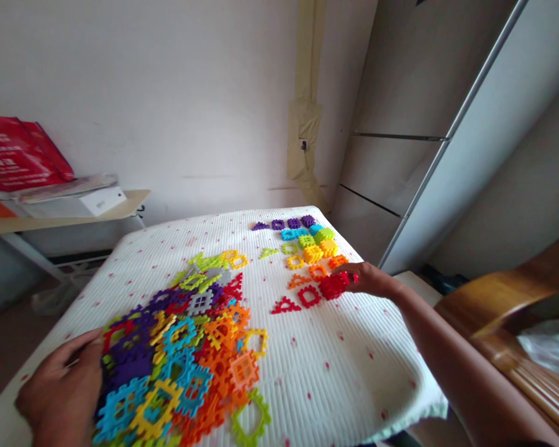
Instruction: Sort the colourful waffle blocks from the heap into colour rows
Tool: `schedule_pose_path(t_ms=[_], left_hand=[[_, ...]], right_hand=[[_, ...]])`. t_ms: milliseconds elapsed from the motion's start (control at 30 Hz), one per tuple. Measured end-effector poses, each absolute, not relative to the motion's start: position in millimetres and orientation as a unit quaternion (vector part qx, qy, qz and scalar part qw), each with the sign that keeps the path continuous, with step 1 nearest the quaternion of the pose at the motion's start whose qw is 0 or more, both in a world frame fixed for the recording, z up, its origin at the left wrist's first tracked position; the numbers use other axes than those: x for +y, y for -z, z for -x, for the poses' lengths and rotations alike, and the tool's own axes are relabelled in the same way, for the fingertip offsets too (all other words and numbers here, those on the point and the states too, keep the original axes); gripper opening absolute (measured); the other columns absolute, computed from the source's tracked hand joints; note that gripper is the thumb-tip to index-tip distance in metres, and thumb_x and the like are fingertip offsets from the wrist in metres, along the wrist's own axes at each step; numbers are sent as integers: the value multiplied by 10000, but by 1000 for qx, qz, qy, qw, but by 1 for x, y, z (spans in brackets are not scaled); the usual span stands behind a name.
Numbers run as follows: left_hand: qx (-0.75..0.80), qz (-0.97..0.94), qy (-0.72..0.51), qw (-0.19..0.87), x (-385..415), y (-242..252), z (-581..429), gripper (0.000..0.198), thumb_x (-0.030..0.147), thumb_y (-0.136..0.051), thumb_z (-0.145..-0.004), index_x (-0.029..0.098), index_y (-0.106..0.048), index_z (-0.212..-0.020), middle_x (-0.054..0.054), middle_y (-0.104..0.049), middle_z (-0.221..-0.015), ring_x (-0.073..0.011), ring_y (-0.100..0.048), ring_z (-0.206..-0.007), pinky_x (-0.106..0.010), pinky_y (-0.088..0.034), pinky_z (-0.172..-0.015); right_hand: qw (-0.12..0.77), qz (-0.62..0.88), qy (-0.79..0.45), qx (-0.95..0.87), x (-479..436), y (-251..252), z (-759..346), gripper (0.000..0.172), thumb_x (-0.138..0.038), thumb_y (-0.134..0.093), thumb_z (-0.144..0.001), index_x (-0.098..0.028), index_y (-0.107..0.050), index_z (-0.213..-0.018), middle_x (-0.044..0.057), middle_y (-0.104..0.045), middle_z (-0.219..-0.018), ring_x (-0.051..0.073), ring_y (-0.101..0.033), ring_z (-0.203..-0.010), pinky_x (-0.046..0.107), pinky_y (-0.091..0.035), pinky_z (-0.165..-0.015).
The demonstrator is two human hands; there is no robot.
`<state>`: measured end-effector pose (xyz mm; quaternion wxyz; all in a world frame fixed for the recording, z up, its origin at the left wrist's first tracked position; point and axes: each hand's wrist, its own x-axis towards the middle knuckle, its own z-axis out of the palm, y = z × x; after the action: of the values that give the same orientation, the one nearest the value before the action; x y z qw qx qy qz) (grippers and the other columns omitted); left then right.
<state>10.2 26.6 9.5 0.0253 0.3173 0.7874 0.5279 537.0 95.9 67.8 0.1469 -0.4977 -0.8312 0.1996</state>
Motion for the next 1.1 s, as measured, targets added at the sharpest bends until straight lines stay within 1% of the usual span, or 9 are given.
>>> schedule_pose_path(t_ms=[233,367,500,667,767,833,967,1033,1100], left_hand=[[810,-285,-509,58,21,-30,-31,279,379,-577,-596,244,-677,-819,16,-602,-739,-211,-567,-732,-381,-454,-808],[807,-276,-519,53,26,-20,-22,311,349,-593,-589,229,-698,-855,12,-628,-745,-211,-588,-763,-365,-447,-837],[798,-300,-522,31,32,-2,-6,320,339,-603,-599,224,-706,-878,2,-664,-751,-209,-606,-749,-350,-458,-812],[792,-330,-514,13,31,3,0,334,336,-599,-627,209,-696,-921,-11,-681,-813,-202,-612,-756,-332,-466,-785],[790,-344,-508,12,30,0,-3,320,326,-584,-649,194,-692,-920,-18,-682,-842,-201,-612,-773,-332,-462,-800],[788,-349,-507,9,29,-2,-5,311,327,-578,-658,193,-690,-916,-17,-682,-850,-196,-611,-768,-328,-458,-808],[786,-357,-505,1,28,-6,-8,312,338,-571,-664,196,-687,-916,-18,-676,-839,-187,-599,-731,-320,-461,-785],[782,-361,-508,-5,26,-9,-11,311,334,-561,-669,193,-685,-918,-16,-673,-840,-176,-591,-707,-311,-465,-771],[778,-369,-508,-11,25,-13,-16,306,327,-556,-673,190,-682,-916,-12,-671,-842,-163,-587,-693,-295,-465,-766]], right_hand=[[135,513,-187,-827,97,-66,-535,366,-193,-594,-710,-196,-634,-1073,37,-675,-946,144,-615,-826,248,-462,-805],[135,505,-179,-833,97,-65,-534,362,-186,-574,-704,-197,-632,-1061,31,-673,-958,130,-615,-794,229,-466,-766],[125,516,-168,-830,97,-61,-533,371,-182,-547,-701,-188,-621,-1065,35,-678,-947,126,-619,-730,234,-477,-722],[145,502,-149,-839,91,-67,-529,400,-165,-544,-689,-204,-609,-1082,59,-648,-1083,168,-626,-889,269,-464,-821],[176,503,-120,-837,81,-79,-515,414,-142,-495,-702,-216,-602,-1095,61,-614,-1152,164,-632,-864,268,-478,-795],[202,499,-107,-836,74,-86,-499,363,-160,-479,-732,-218,-618,-1063,60,-630,-1115,156,-635,-820,259,-485,-762],[206,463,-119,-854,70,-84,-448,251,-188,-458,-791,-214,-656,-942,37,-687,-896,142,-630,-755,238,-472,-693],[190,438,-127,-870,75,-77,-417,256,-175,-440,-808,-216,-662,-930,26,-691,-882,141,-630,-763,241,-463,-703],[176,428,-128,-877,85,-70,-386,273,-162,-432,-819,-223,-663,-950,20,-690,-931,143,-631,-803,245,-455,-736]])
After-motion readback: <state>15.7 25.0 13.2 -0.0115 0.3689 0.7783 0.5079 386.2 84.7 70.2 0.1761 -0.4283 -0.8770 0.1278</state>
